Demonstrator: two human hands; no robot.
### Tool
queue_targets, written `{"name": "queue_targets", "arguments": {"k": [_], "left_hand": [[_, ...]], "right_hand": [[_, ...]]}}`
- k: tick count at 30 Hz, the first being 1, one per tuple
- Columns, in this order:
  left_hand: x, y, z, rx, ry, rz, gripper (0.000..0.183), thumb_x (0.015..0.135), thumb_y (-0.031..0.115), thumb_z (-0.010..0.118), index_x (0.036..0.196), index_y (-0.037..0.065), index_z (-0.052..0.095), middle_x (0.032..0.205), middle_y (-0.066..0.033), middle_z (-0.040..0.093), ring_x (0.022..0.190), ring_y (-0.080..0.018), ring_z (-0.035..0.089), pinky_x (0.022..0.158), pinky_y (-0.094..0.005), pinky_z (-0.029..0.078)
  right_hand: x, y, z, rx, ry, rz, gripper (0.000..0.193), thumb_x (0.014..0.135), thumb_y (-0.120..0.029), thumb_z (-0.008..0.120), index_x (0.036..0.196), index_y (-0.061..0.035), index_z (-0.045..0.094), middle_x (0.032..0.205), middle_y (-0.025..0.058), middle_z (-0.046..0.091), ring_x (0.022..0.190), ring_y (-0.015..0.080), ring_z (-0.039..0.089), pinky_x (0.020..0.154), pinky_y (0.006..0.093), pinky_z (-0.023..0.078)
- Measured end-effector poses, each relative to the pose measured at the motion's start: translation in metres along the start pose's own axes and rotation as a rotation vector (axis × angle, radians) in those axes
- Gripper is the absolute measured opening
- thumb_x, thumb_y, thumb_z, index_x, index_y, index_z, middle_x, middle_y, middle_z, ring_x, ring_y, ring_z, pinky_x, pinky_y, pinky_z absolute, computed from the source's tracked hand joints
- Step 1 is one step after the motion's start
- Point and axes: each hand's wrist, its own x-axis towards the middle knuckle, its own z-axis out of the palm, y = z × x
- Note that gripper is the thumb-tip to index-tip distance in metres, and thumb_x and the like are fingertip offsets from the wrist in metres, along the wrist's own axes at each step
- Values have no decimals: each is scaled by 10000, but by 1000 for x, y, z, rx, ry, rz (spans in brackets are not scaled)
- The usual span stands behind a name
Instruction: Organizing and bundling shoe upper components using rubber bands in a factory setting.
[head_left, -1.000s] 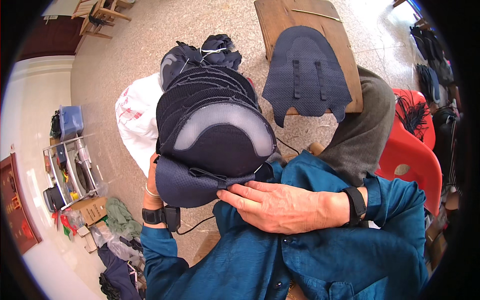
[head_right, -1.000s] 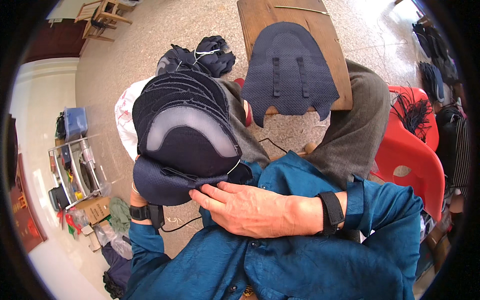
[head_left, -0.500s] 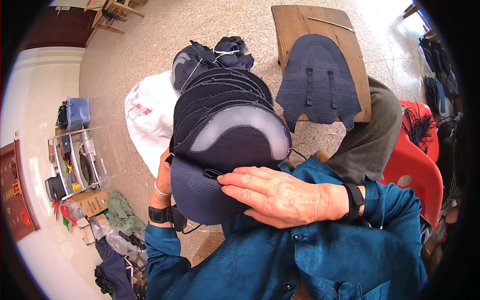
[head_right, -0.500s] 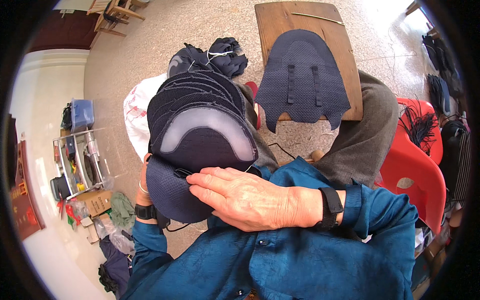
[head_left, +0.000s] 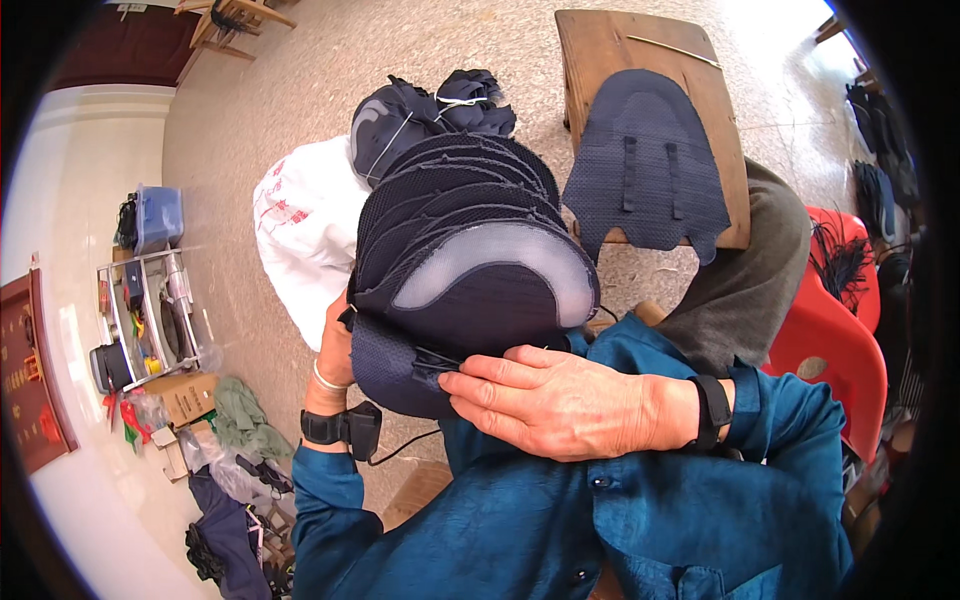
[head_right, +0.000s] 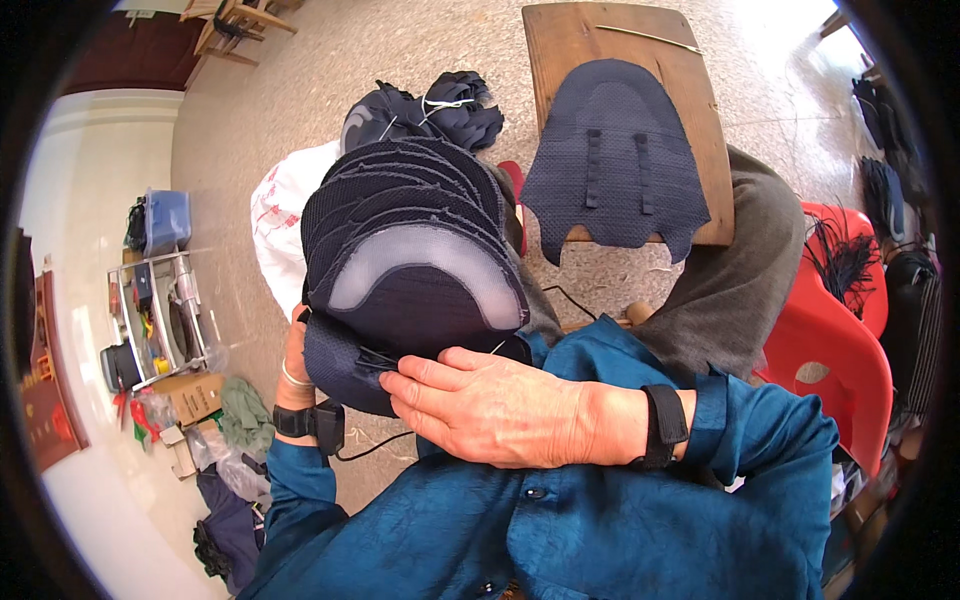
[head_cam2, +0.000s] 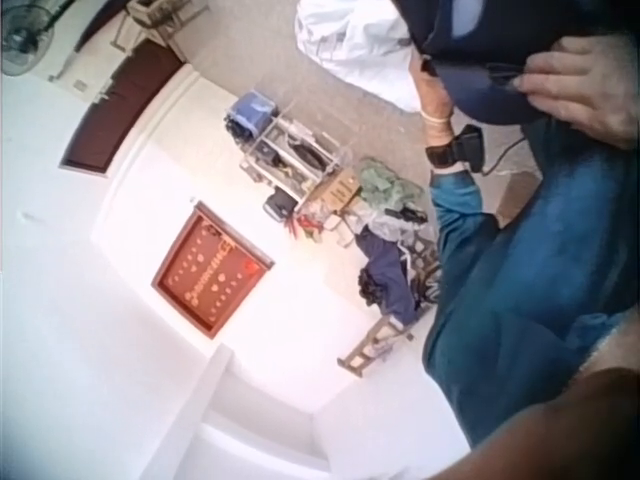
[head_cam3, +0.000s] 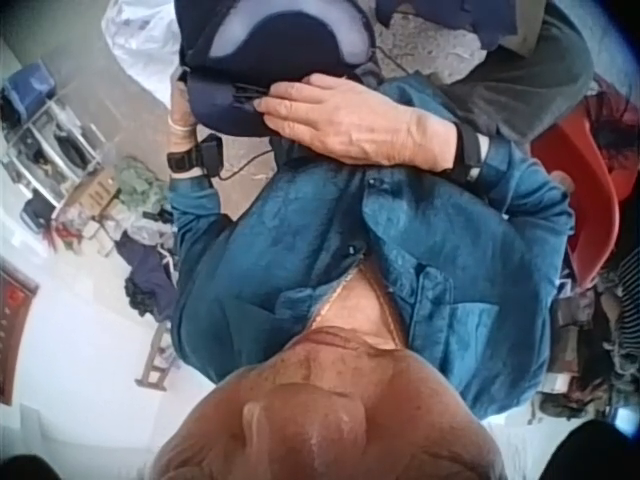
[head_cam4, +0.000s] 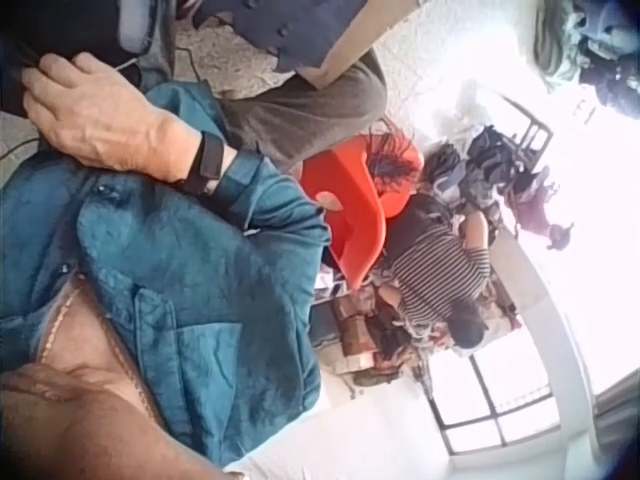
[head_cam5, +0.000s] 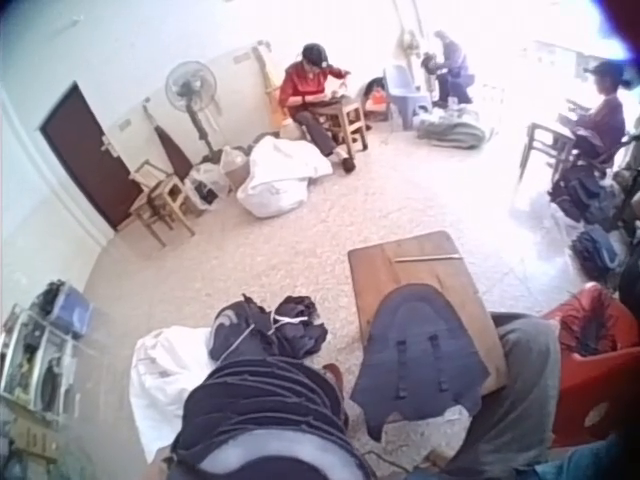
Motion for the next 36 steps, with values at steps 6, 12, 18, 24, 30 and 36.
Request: {"name": "queue_targets", "arguments": {"k": [6,12,18,24,30,36], "left_hand": [[1,-6,-3,-26,-19,19,612,815,31,764,1374,-29,523,1284,-96,655,1119,-174,607,995,-318,477],[2,-7,-6,60,-12,9,620,806,36,773,1372,-29,525,1286,-98,654,1115,-178,606,995,-320,474],[5,2,1,83,4,26,606,799,37,779,1355,-28,545,1271,-98,664,1117,-178,606,1000,-325,472],[22,30,7,362,-67,219,590,804,15,771,1353,-7,559,1217,-73,685,1075,-129,617,974,-288,483],[32,60,17,361,-145,180,562,802,45,792,1320,-1,581,1162,-48,700,1033,-110,623,943,-279,502],[26,63,17,173,-210,59,672,807,239,856,1325,-65,554,1198,-100,680,1079,-158,630,967,-286,494]], "right_hand": [[1,-2,0,-47,-8,-11,420,893,-169,536,1228,79,584,1375,242,543,1232,306,552,952,365,463],[2,-2,0,-65,-13,-15,418,888,-172,538,1219,79,588,1371,239,548,1230,302,554,943,355,464],[1,1,0,-65,-11,-6,423,882,-168,541,1228,74,578,1368,237,548,1236,318,553,955,366,470],[-11,18,-26,120,151,260,847,718,-142,795,1441,61,402,1437,248,468,1285,410,496,1082,470,418],[-11,2,-28,143,250,362,923,716,-182,844,1474,45,368,1481,243,427,1364,421,434,1121,461,376],[-20,29,-8,429,619,692,653,801,-6,751,1383,8,455,1273,154,576,1159,228,585,962,354,492]]}}
